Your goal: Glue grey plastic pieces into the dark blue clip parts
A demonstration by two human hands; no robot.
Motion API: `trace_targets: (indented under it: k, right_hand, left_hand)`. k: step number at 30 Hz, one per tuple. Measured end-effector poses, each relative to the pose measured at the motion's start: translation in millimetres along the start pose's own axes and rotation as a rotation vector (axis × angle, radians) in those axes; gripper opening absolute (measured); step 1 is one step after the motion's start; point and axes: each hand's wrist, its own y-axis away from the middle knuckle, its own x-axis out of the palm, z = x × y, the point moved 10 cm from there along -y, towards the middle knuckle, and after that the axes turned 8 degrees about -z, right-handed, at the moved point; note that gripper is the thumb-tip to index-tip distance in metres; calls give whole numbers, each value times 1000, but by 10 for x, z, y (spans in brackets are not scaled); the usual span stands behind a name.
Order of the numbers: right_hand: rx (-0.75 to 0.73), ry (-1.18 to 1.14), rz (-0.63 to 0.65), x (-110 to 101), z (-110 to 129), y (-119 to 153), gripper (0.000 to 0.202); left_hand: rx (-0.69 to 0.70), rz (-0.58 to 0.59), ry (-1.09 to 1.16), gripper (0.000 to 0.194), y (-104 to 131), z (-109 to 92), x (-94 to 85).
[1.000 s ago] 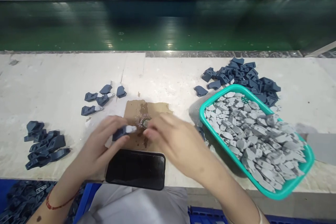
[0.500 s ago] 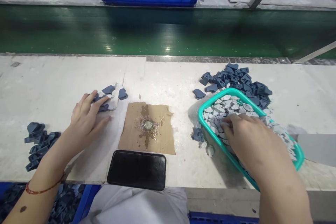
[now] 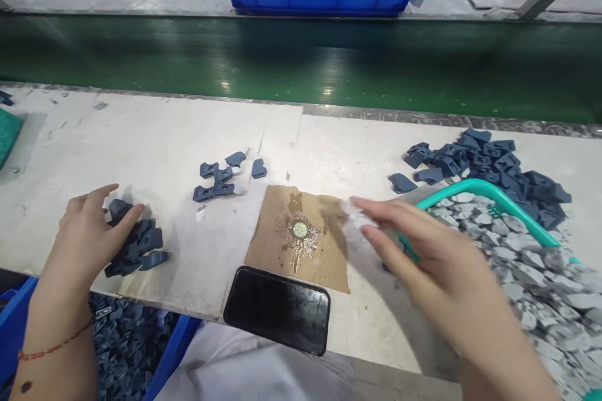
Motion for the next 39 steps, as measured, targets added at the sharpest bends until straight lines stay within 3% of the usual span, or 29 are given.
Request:
trace_targets:
  k: [5, 8, 11, 13, 16, 18, 23, 27, 32, 39]
  right_hand:
    - [200, -457, 160, 613, 109, -222, 18]
    - [278, -634, 234, 857, 52, -230, 21]
    - [301, -698, 257, 948, -5, -204, 19]
    - [302, -682, 251, 952, -34, -189, 18]
    - [268, -561, 237, 934, -52, -175, 21]
    - [250, -507, 228, 933, -59, -165, 22]
    - [223, -415, 193, 924, -107, -140, 16]
    - [7, -246, 258, 948, 52, -121, 14]
    - [-231, -154, 324, 1014, 276, -73, 14]
    - [-289, -149, 326, 1041, 321, -63, 13]
  left_hand:
    - [-65, 64, 48, 38, -117, 61, -32]
    - [-91, 5, 70, 28, -138, 31, -123]
    - [-180, -124, 248, 25, -28, -60, -279]
    - [-250, -163, 498, 29, 97, -156, -312]
    - [-226, -189, 881, 20, 244, -387, -307]
    - [-206, -92, 1055, 16, 320, -544, -162]
    - [-98, 309, 1268, 19, 624, -1038, 397]
    - [-110, 541, 1355, 21, 912, -1351, 737]
    - [-123, 641, 1419, 14, 1067, -1562, 842]
    - [-180, 705, 1428, 14, 1129, -1609, 930]
